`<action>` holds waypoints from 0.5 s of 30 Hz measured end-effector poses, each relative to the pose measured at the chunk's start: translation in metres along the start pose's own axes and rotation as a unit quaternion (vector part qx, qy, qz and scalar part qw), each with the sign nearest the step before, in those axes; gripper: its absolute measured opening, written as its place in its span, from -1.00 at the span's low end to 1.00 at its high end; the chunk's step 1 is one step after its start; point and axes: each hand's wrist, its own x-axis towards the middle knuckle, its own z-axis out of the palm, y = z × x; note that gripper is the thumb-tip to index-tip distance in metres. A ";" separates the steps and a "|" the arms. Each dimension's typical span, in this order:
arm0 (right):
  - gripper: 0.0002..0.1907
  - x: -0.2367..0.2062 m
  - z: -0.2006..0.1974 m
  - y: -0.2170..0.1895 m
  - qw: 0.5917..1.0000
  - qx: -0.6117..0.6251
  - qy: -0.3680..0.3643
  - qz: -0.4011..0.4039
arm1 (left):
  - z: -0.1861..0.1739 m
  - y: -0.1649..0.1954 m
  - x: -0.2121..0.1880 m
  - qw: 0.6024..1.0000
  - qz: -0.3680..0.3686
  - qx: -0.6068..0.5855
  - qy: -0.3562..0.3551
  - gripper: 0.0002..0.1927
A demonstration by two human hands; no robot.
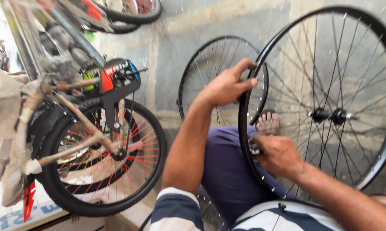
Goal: The person sits on the floor and uses a small metal tool to adjust the spokes of a bicycle wheel held between their legs. They repeatedly rotate the wheel and tighten or loosen individual spokes.
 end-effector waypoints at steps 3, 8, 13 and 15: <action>-0.54 0.012 -0.006 0.013 0.966 0.178 -0.185 0.002 | -0.001 0.000 -0.001 0.999 -0.024 -0.019 -0.008 -0.54; -0.44 0.016 -0.014 0.020 0.939 0.281 -0.189 0.056 | -0.001 0.000 0.002 0.997 -0.047 -0.059 0.003 -0.60; -0.61 -0.005 -0.003 0.003 0.990 0.110 0.046 -0.069 | -0.001 -0.001 0.006 0.996 -0.062 -0.069 0.012 -0.61; -0.73 -0.001 -0.006 0.006 0.982 0.177 -0.067 0.006 | 0.001 -0.004 0.006 0.994 -0.057 -0.087 0.015 -0.58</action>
